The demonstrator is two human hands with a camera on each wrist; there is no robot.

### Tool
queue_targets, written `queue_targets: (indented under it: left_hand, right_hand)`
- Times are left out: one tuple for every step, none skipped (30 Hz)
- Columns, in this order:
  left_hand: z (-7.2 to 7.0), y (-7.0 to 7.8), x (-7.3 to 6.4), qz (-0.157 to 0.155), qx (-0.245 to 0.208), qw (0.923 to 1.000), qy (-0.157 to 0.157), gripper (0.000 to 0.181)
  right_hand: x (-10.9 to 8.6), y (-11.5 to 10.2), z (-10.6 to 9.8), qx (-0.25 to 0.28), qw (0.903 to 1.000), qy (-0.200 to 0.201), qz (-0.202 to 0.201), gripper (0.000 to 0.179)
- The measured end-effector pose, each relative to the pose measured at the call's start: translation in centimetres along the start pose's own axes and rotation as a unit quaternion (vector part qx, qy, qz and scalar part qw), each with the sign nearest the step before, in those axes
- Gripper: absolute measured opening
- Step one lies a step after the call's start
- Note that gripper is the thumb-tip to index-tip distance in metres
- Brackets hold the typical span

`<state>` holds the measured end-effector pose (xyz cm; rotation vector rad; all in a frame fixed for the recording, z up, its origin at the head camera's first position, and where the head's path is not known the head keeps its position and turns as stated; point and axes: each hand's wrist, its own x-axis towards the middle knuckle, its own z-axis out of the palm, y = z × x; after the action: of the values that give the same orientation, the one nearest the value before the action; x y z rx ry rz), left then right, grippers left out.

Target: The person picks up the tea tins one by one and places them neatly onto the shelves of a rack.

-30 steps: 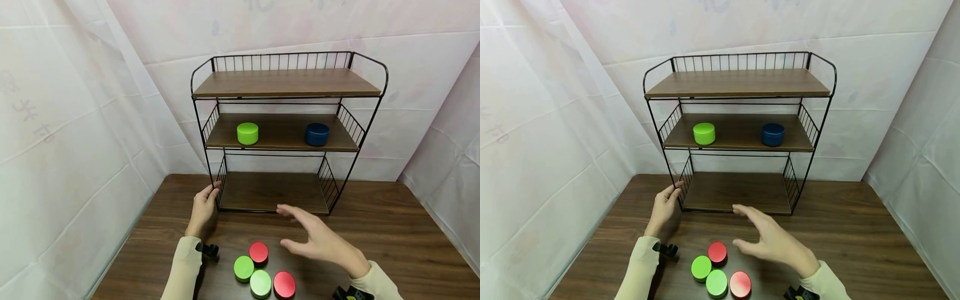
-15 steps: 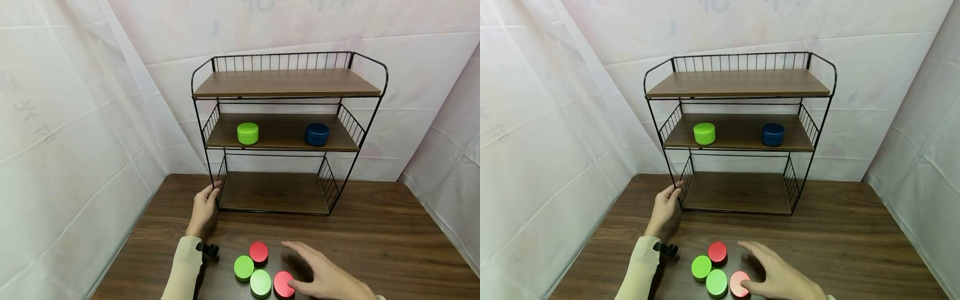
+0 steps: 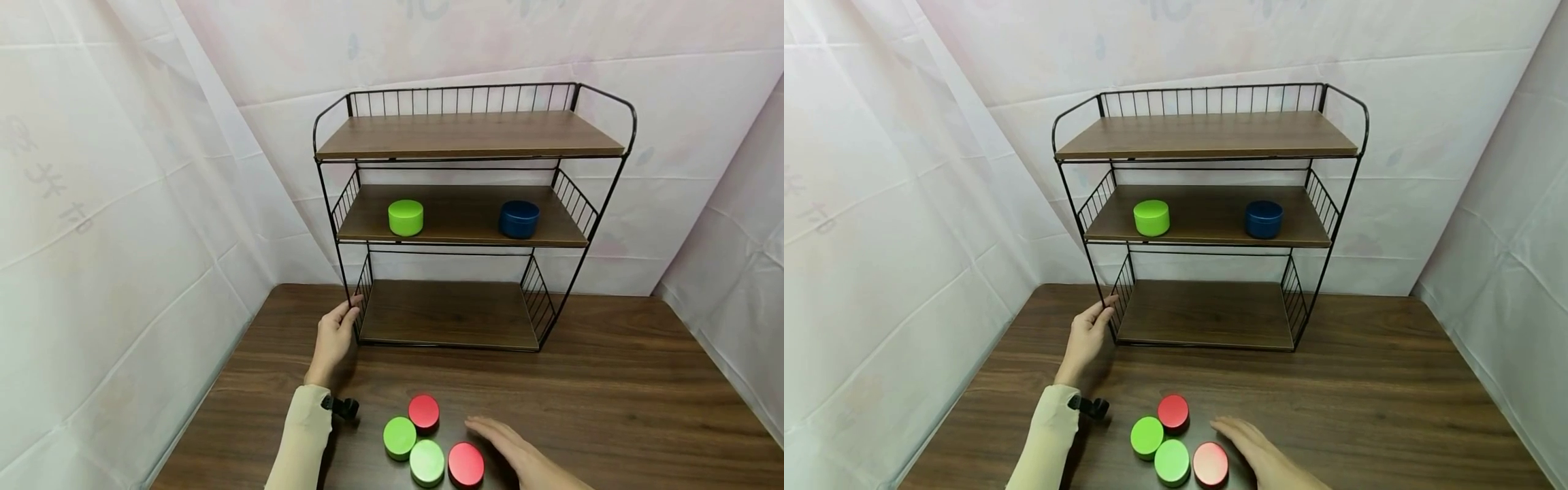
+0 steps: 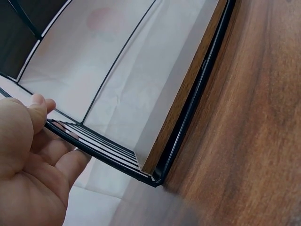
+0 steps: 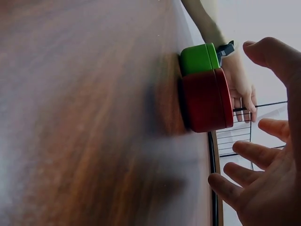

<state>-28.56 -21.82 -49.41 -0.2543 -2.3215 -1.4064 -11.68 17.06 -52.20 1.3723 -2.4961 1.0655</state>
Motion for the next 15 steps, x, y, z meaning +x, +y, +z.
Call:
queue_targets:
  left_hand:
    - [0.01, -0.03, 0.0, 0.0, -0.001, 1.0, 0.0, 0.03]
    - [0.02, -0.05, 0.01, 0.0, -0.002, 1.0, 0.0, 0.03]
    - [0.02, -0.07, 0.02, 0.001, -0.005, 1.0, -0.001, 0.03]
    - [0.02, -0.05, 0.02, 0.001, -0.006, 1.0, -0.002, 0.03]
    - [0.03, -0.01, 0.04, 0.0, -0.006, 1.0, -0.002, 0.03]
    - [0.04, 0.05, 0.04, 0.0, -0.005, 1.0, -0.002, 0.03]
    - [0.03, 0.07, 0.03, 0.0, -0.005, 1.0, -0.002, 0.03]
    - [0.03, 0.13, 0.02, 0.0, -0.006, 1.0, -0.003, 0.03]
    - [0.01, 0.13, 0.02, 0.001, -0.007, 1.0, -0.004, 0.03]
    - [0.01, 0.14, 0.03, 0.0, -0.006, 1.0, -0.004, 0.03]
    - [0.0, 0.14, 0.04, 0.001, -0.008, 1.0, -0.003, 0.03]
    - [0.0, 0.14, 0.04, 0.001, -0.009, 1.0, -0.003, 0.03]
    - [-0.02, 0.09, 0.05, 0.0, -0.01, 0.9999, -0.004, 0.03]
    - [-0.03, 0.06, 0.05, 0.0, -0.01, 0.9999, -0.004, 0.03]
    - [-0.03, 0.03, 0.05, 0.0, -0.011, 0.9999, -0.004, 0.03]
  right_hand:
    - [-0.13, 0.07, 0.03, -0.003, 1.0, 0.005, -0.003, 0.093]
    - [-0.24, 0.1, 0.06, -0.007, 0.9999, 0.011, -0.007, 0.094]
    - [-0.34, 0.18, 0.08, -0.016, 0.9996, 0.016, -0.014, 0.095]
    - [-0.44, 0.22, 0.1, -0.021, 0.9995, 0.019, -0.012, 0.097]
    - [-0.54, 0.22, 0.1, -0.025, 0.9995, 0.019, -0.008, 0.098]
    - [-0.62, 0.23, 0.12, -0.028, 0.9994, 0.022, -0.005, 0.099]
    - [-0.7, 0.25, 0.14, -0.03, 0.9993, 0.023, -0.002, 0.1]
    - [-0.77, 0.21, 0.14, -0.028, 0.9994, 0.02, 0.007, 0.101]
    - [-0.82, 0.19, 0.15, -0.026, 0.9994, 0.017, 0.015, 0.102]
    - [-0.83, 0.15, 0.16, -0.024, 0.9993, 0.016, 0.022, 0.102]
    - [-0.8, 0.09, 0.19, -0.024, 0.9992, 0.016, 0.029, 0.103]
    - [-0.76, 0.05, 0.23, -0.022, 0.999, 0.016, 0.037, 0.104]
    - [-0.71, 0.03, 0.29, -0.02, 0.9987, 0.016, 0.043, 0.105]
    - [-0.65, 0.03, 0.34, -0.016, 0.9985, 0.016, 0.05, 0.107]
    - [-0.56, 0.05, 0.41, -0.007, 0.9984, 0.015, 0.053, 0.108]
